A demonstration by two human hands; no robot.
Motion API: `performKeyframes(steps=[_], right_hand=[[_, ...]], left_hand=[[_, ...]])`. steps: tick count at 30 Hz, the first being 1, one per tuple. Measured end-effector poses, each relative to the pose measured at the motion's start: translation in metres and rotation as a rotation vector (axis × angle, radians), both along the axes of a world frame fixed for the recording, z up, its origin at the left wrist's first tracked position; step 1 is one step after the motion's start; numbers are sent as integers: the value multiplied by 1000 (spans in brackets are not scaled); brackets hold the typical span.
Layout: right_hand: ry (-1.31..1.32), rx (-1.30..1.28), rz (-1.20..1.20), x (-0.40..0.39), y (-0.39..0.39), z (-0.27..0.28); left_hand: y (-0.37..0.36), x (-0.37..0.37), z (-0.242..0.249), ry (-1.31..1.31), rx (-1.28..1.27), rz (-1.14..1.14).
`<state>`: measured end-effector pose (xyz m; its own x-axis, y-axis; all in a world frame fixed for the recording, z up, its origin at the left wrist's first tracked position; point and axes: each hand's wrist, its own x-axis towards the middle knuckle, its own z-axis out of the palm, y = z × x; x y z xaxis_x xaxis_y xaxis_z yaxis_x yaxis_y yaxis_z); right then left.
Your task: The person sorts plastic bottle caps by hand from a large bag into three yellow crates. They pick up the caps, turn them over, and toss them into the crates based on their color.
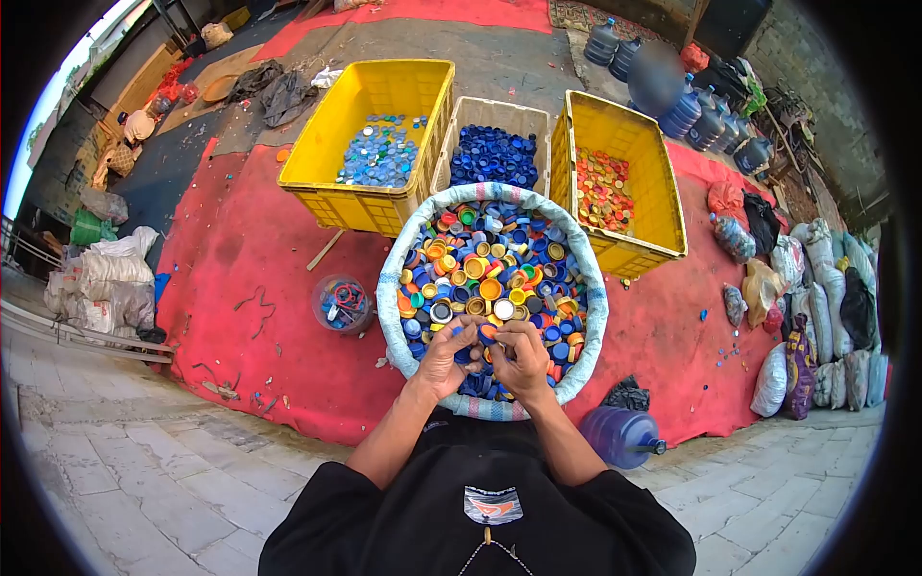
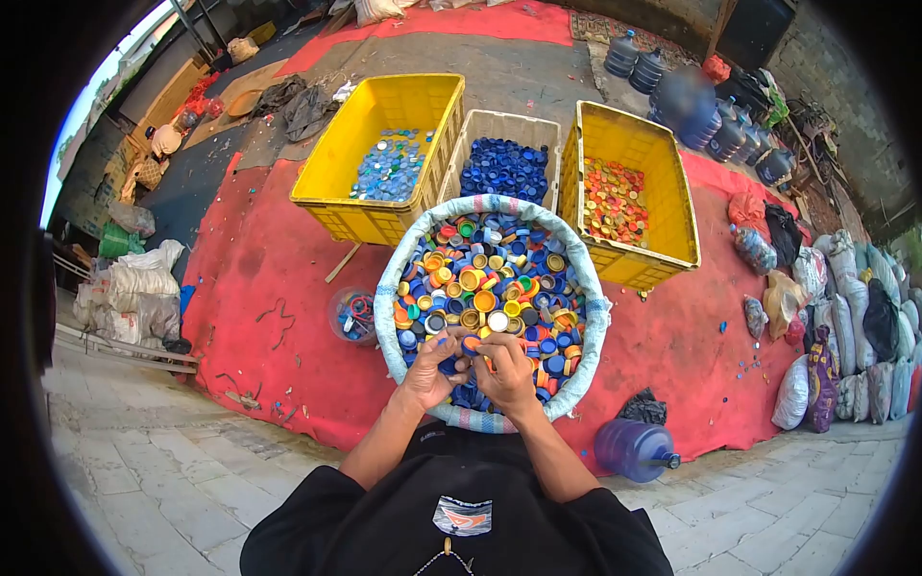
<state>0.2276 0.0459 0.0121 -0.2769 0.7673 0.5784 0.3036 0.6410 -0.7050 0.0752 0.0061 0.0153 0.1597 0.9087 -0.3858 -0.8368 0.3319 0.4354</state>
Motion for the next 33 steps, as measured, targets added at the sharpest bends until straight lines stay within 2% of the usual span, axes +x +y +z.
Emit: performKeyframes(steps=[5, 11, 14, 20, 24, 30, 33], right_hand=[[-47, 43, 9, 0, -6, 14], [-55, -121, 40, -4, -8, 34], [-82, -218, 26, -2, -4, 40], [-79, -79, 65, 1, 5, 35], [-129, -113, 72, -4, 2, 30], [-238, -142, 30, -7, -6, 24], [-211, -152, 1, -10, -3, 25]], left_hand=[[-5, 3, -9, 103, 64, -49], [-8, 0, -16, -67, 113, -89], [-7, -1, -15, -42, 133, -34], [-5, -7, -12, -43, 231, -1], [-2, -5, -5, -109, 193, 17], [2, -1, 2, -4, 154, 89], [3, -7, -14, 124, 172, 68]])
